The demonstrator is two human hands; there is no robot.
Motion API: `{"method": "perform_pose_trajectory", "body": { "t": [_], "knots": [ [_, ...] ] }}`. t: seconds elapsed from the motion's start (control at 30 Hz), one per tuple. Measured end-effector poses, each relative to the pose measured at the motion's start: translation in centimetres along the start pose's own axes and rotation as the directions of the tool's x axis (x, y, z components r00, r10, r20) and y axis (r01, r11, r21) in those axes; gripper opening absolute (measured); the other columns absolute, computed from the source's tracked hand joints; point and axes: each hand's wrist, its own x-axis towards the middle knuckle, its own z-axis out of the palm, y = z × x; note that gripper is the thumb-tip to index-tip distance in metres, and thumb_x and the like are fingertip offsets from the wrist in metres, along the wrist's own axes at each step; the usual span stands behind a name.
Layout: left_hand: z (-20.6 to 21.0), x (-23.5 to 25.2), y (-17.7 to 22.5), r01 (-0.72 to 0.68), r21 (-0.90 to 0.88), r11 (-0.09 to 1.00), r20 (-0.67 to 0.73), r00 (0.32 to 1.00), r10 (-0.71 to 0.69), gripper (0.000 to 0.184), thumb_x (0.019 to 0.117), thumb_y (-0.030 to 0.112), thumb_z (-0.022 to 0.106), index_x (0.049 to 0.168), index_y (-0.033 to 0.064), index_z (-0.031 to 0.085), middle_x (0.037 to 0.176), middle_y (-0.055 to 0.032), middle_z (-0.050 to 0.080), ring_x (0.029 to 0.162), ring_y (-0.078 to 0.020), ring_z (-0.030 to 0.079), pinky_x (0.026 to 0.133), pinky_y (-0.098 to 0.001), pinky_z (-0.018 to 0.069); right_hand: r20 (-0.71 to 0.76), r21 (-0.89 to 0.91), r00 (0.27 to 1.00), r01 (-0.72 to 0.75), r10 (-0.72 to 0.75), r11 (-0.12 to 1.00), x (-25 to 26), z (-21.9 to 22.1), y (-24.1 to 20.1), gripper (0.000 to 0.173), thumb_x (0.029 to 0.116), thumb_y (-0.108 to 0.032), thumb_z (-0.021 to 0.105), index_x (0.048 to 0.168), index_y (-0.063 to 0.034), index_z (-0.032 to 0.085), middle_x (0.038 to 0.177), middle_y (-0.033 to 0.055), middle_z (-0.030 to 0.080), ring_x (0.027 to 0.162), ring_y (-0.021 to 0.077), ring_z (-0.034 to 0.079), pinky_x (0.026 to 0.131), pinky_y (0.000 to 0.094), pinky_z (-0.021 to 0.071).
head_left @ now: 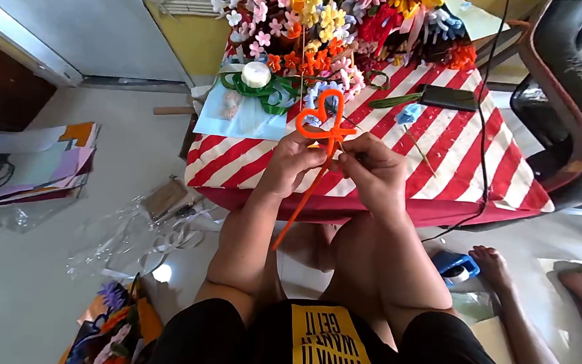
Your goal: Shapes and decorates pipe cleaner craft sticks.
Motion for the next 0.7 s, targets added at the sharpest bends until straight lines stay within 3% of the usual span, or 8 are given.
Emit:
{"method": "perform_pose_trajectory", "body": {
  "t": [0.07,0.13,0.17,0.23,0.4,0.47,0.57,0.7],
  "knots": [
    [-0.1,0.2,-0.1,0.046,-0.020,0.999,0.032,0.998,-0.046,0.038,0.0874,-0.002,0.049,0.116,0.0126,0.069,0.101,-0.0026,0.074,0.079,-0.0105,0.071,0.070,-0.0281,0.0605,0.013,-0.040,1.000,-0.013,0.013,0.999,-0.2,-1.0,-0.3,0.013,0.0902,0.003,0.061,0.100,0.0001,0.069,0.087,-0.0010,0.061,0.066,0.0000,0.057,0.058,0.0151,0.0519],
    [0.2,0.6,-0.2,0.107,-0.061,0.992,0.061,0.993,-0.103,0.038,0.0940,-0.003,0.041,0.115,0.0109,0.070,0.102,-0.0059,0.075,0.078,-0.0141,0.074,0.070,-0.0310,0.0630,0.024,-0.077,0.999,-0.031,0.033,0.997,-0.4,-2.0,-0.5,0.014,0.0901,0.002,0.061,0.100,0.0005,0.070,0.086,-0.0010,0.060,0.066,-0.0006,0.055,0.058,0.0140,0.0505],
    [0.3,0.8,-0.4,0.131,-0.066,0.989,0.080,0.989,-0.125,0.033,0.1013,0.001,0.042,0.115,0.0111,0.070,0.103,-0.0058,0.075,0.078,-0.0142,0.074,0.069,-0.0306,0.0637,0.027,-0.092,0.999,-0.037,0.040,0.995,-0.5,-2.4,-0.6,0.014,0.0900,0.002,0.061,0.100,0.0007,0.070,0.086,-0.0011,0.059,0.066,-0.0010,0.055,0.058,0.0134,0.0505],
    [0.7,1.2,-0.7,0.173,-0.076,0.982,0.090,0.982,-0.166,0.029,0.1058,0.004,0.044,0.113,0.0114,0.070,0.103,-0.0053,0.075,0.077,-0.0139,0.075,0.069,-0.0304,0.0644,0.030,-0.105,0.999,-0.039,0.043,0.994,-0.6,-3.2,-0.5,0.014,0.0897,0.002,0.061,0.100,0.0010,0.071,0.086,-0.0007,0.060,0.067,-0.0009,0.056,0.059,0.0137,0.0516],
    [0.6,1.3,-1.6,0.214,-0.114,0.970,0.134,0.971,-0.199,0.026,0.1053,0.007,0.046,0.115,0.0116,0.070,0.106,-0.0058,0.075,0.082,-0.0154,0.075,0.073,-0.0326,0.0644,0.062,-0.134,0.997,-0.031,0.039,0.990,-0.7,-4.3,-0.4,0.015,0.0892,0.003,0.062,0.099,0.0023,0.072,0.087,-0.0005,0.060,0.069,-0.0018,0.056,0.061,0.0120,0.0503],
    [0.1,1.2,-1.9,0.186,-0.128,0.974,0.190,0.969,-0.160,0.024,0.0993,0.011,0.057,0.119,0.0121,0.071,0.107,-0.0056,0.075,0.086,-0.0157,0.075,0.076,-0.0341,0.0637,0.083,-0.149,0.996,-0.032,0.045,0.988,-0.5,-4.6,-0.6,0.014,0.0895,0.003,0.062,0.098,0.0015,0.073,0.086,-0.0004,0.061,0.069,-0.0017,0.056,0.061,0.0115,0.0505],
    [-1.1,1.1,-2.3,0.128,-0.108,0.986,0.289,0.953,-0.093,0.045,0.0859,0.028,0.075,0.129,0.0145,0.067,0.118,-0.0025,0.072,0.101,-0.0142,0.071,0.086,-0.0347,0.0596,0.101,-0.183,0.993,-0.035,0.054,0.982,-0.3,-5.0,-0.6,0.012,0.0899,0.002,0.063,0.097,0.0018,0.073,0.087,0.0008,0.061,0.070,-0.0013,0.057,0.062,0.0113,0.0509],
    [-1.8,0.7,-2.0,0.109,-0.135,0.985,0.288,0.955,-0.066,0.062,0.0873,0.064,0.068,0.128,0.0167,0.068,0.121,-0.0035,0.071,0.107,-0.0174,0.070,0.090,-0.0370,0.0593,0.141,-0.238,0.989,-0.005,0.040,0.971,0.0,-5.0,-0.6,0.014,0.0904,0.002,0.061,0.097,0.0028,0.074,0.086,0.0024,0.060,0.070,-0.0010,0.056,0.063,0.0108,0.0498]
  ]
}}
